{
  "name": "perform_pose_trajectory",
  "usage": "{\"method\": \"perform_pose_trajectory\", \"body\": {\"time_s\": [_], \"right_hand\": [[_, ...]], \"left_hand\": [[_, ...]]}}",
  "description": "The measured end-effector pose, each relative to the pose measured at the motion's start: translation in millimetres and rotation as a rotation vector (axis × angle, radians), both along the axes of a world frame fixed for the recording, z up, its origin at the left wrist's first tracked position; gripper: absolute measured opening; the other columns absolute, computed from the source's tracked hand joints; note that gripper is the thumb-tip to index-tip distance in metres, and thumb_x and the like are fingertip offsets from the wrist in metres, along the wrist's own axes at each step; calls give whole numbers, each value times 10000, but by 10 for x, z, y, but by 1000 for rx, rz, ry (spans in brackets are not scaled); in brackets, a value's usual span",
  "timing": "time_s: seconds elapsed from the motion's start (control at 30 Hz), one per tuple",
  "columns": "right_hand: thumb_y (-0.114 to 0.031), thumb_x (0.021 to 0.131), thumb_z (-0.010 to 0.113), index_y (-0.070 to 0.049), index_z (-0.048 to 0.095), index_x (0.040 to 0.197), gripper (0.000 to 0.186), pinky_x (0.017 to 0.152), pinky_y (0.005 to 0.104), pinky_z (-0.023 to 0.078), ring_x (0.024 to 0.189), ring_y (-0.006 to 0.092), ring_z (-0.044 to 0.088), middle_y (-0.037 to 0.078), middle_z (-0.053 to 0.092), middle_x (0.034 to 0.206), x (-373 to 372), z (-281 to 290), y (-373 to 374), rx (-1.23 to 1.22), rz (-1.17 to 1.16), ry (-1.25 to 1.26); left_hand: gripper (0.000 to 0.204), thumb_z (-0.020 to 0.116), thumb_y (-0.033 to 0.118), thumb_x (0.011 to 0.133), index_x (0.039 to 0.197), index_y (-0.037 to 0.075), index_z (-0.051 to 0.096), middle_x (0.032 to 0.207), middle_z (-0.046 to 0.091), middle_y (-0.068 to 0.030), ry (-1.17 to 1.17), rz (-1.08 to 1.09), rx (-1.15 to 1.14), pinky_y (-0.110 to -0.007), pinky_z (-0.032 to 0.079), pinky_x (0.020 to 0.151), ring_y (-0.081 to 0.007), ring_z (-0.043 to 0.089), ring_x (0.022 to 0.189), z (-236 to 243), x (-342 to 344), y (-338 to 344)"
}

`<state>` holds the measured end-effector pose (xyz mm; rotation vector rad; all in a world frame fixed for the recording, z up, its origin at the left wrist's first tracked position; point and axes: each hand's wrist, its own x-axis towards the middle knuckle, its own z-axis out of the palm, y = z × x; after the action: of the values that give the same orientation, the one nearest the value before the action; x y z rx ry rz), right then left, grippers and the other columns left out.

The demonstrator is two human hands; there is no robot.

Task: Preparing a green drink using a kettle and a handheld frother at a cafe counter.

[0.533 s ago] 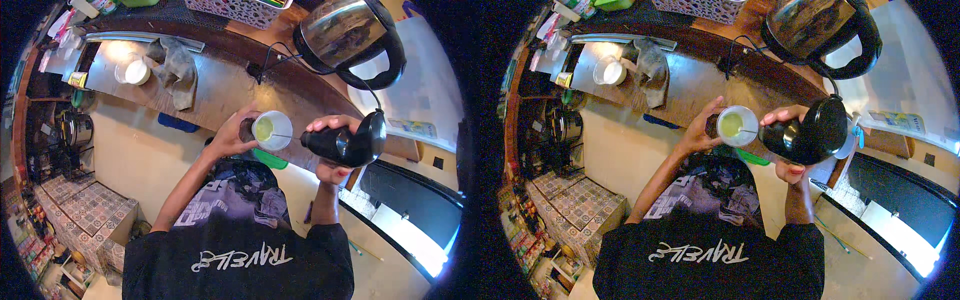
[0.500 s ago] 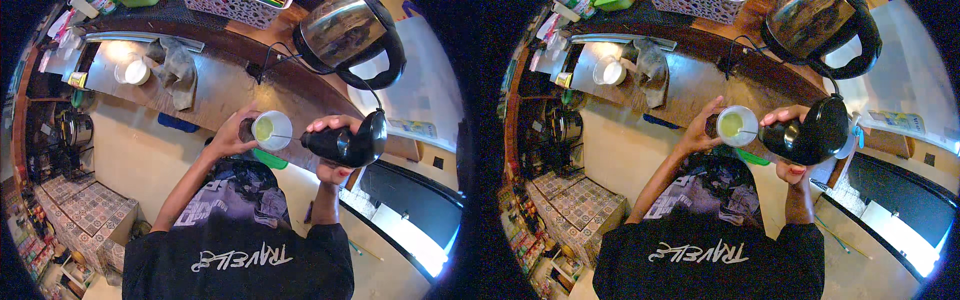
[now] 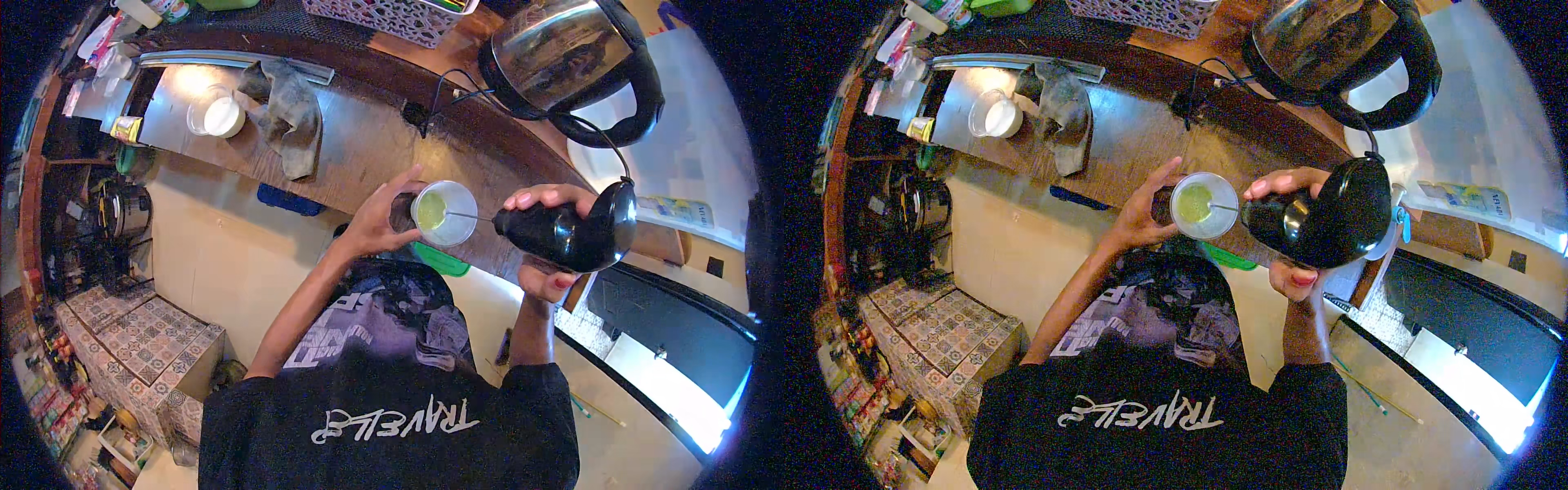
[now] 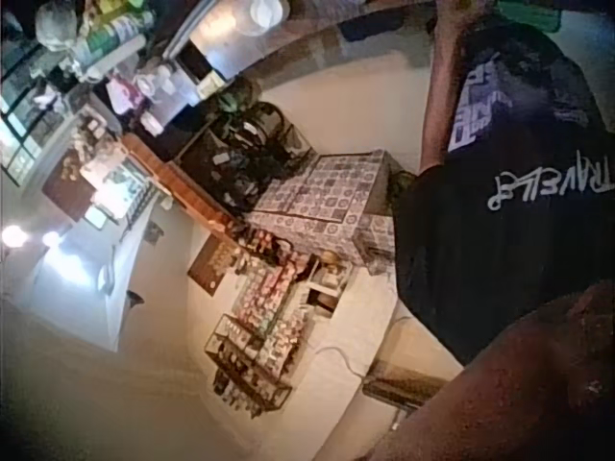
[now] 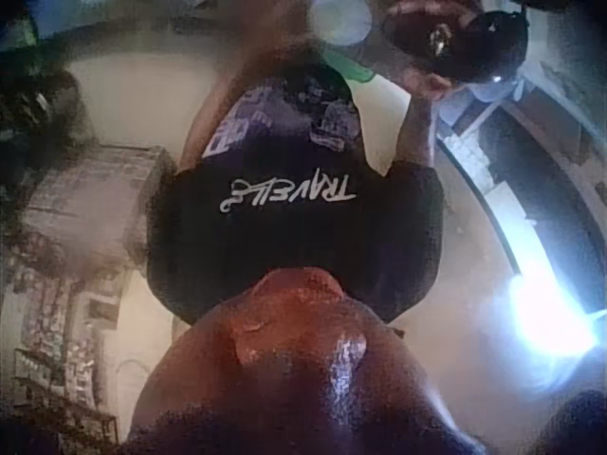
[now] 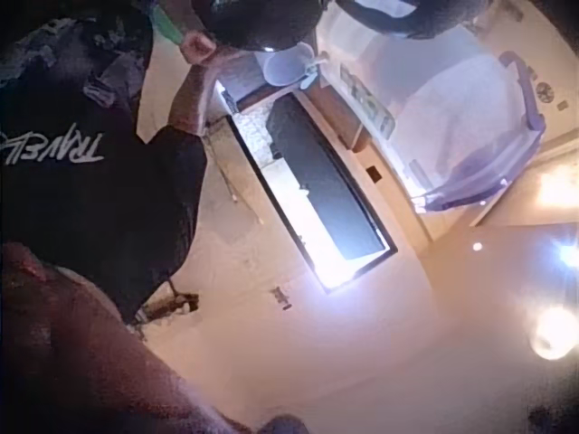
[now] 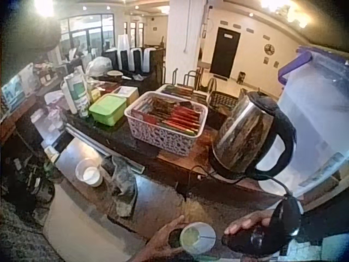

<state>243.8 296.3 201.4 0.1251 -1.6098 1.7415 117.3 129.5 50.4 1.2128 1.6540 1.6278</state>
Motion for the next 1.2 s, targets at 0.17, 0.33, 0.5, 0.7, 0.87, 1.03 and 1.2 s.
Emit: {"method": "perform_pose_trajectory", "body": {"time_s": [0.17, 0.33, 0.5, 0.7, 0.87, 1.03, 1.2], "right_hand": [[-636, 786, 646, -80, 343, 1322, 830, 744, 477, 533, 929, 302, 567, 153, 484, 1102, -27, 64, -32, 89, -104, 128], [-634, 798, 634, -92, 336, 1358, 834, 761, 477, 523, 947, 294, 560, 142, 472, 1131, -15, 48, -10, 70, -189, 150], [-638, 786, 643, -76, 332, 1357, 859, 754, 473, 524, 940, 292, 564, 150, 499, 1147, 43, 53, 31, 65, -220, 118], [-626, 809, 617, -67, 321, 1363, 841, 734, 469, 525, 924, 293, 563, 162, 498, 1141, -15, 31, 32, 71, -260, 167], [-631, 825, 588, -70, 318, 1370, 827, 722, 464, 531, 918, 291, 562, 165, 495, 1141, -36, 7, 78, 85, -238, 170], [-638, 827, 584, -97, 323, 1380, 816, 723, 462, 539, 917, 293, 569, 161, 489, 1139, -41, -27, 113, 100, -208, 141], [-620, 827, 603, -109, 325, 1387, 807, 722, 467, 542, 916, 298, 573, 156, 487, 1125, -68, -145, 88, 52, -160, 126]], "left_hand": [[971, 794, 181, 667, 1476, 68, 268, 1272, 581, -117, 48, -5, 20, -425, 325, 1070, -277, 521, 1217, -14, -18, 6], [1009, 801, 161, 688, 1481, 9, 195, 1430, 418, -201, 166, 2, 3, -420, 317, 1105, -316, 451, 1297, -46, -17, 3], [1154, 817, 190, 678, 1485, -8, 16, 1481, 319, -230, 259, 177, 63, -452, 245, 1137, -362, 358, 1355, 100, 137, 65], [1112, 827, 186, 635, 1459, -49, 117, 1338, 489, -191, 354, 280, -38, -466, 382, 981, -387, 501, 1168, -101, 243, 200], [1035, 804, 146, 640, 1446, -47, 184, 1306, 517, -184, 421, 289, -46, -465, 417, 926, -386, 536, 1111, -76, 259, 175], [1010, 793, 161, 656, 1439, -49, 191, 1285, 523, -190, 561, 251, -49, -469, 419, 917, -383, 532, 1103, -107, 223, 191], [1028, 812, 189, 655, 1438, -42, 187, 1253, 528, -191, 561, 248, -132, -454, 420, 921, -390, 531, 1081, -71, 244, 173]]}}
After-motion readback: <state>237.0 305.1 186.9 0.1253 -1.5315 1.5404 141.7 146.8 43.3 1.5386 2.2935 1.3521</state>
